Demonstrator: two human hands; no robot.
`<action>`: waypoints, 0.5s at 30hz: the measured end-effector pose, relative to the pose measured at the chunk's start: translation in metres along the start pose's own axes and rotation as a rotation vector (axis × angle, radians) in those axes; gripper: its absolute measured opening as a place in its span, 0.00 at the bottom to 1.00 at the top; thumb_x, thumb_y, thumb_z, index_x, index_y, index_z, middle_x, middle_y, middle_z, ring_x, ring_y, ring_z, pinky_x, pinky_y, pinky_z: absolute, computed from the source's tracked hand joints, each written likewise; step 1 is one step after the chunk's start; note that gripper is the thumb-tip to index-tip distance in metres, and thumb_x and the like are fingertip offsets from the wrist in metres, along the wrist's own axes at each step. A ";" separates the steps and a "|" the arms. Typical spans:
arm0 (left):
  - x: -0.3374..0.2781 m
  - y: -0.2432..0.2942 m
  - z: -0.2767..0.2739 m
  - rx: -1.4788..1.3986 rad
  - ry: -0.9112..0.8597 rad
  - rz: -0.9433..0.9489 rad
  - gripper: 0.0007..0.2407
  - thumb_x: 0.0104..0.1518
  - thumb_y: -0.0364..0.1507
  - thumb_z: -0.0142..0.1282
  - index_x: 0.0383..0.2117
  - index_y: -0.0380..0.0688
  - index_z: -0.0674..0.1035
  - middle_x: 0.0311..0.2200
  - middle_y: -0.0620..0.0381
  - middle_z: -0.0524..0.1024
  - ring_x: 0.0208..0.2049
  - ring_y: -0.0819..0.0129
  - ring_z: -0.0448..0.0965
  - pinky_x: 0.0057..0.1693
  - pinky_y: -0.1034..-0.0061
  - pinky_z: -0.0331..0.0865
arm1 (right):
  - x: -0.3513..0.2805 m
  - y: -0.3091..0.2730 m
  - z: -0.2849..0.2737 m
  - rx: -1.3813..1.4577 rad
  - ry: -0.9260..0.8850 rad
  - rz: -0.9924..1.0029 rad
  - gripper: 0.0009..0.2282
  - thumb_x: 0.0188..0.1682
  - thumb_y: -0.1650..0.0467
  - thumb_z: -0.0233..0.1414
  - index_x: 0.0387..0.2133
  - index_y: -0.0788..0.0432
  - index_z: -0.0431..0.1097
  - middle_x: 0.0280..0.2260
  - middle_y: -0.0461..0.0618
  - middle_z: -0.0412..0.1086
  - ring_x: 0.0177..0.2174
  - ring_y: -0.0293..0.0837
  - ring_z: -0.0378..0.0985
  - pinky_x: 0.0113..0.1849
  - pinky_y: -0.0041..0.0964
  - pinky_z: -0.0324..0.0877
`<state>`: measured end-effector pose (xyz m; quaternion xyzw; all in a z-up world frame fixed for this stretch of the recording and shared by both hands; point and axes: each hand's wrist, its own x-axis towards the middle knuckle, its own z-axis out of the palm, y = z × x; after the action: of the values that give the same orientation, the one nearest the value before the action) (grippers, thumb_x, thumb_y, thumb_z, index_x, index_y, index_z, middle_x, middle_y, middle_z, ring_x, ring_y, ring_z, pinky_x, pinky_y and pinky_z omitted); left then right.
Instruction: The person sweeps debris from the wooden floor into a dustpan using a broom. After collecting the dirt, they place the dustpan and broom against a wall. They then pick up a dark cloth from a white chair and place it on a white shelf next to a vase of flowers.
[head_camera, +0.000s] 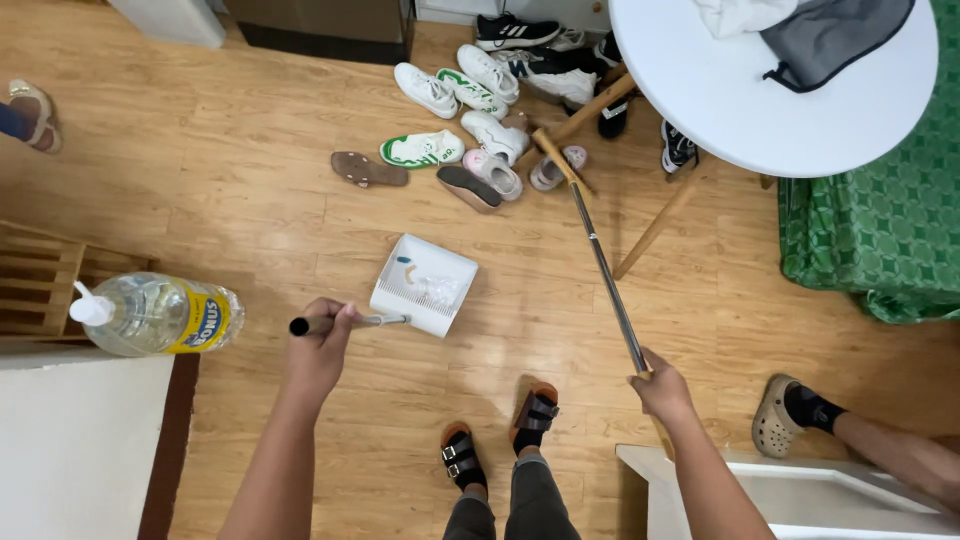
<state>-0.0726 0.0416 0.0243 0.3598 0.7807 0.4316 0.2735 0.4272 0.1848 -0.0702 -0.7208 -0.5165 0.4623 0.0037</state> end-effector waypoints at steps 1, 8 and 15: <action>0.006 0.002 0.006 -0.033 -0.020 0.010 0.10 0.64 0.31 0.56 0.28 0.39 0.78 0.22 0.58 0.75 0.26 0.74 0.68 0.34 0.75 0.64 | 0.012 -0.002 0.002 -0.123 0.038 -0.037 0.30 0.46 0.73 0.58 0.65 0.53 0.61 0.28 0.60 0.73 0.23 0.49 0.73 0.27 0.43 0.71; 0.039 -0.024 0.047 -0.063 -0.172 0.064 0.09 0.64 0.31 0.56 0.29 0.39 0.77 0.22 0.59 0.72 0.26 0.76 0.66 0.35 0.77 0.64 | 0.056 -0.004 0.095 -0.322 -0.122 0.049 0.28 0.46 0.78 0.47 0.64 0.56 0.57 0.45 0.64 0.73 0.37 0.55 0.81 0.37 0.47 0.77; 0.063 -0.036 0.068 -0.157 -0.252 0.019 0.07 0.65 0.26 0.54 0.30 0.39 0.76 0.23 0.60 0.75 0.27 0.77 0.68 0.37 0.78 0.65 | -0.048 -0.033 0.070 0.050 -0.362 0.036 0.20 0.49 0.76 0.50 0.57 0.65 0.70 0.22 0.57 0.70 0.15 0.43 0.70 0.18 0.38 0.66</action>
<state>-0.0717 0.1113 -0.0467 0.3958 0.7007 0.4453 0.3925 0.3545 0.1310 -0.0622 -0.6345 -0.4842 0.5972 -0.0795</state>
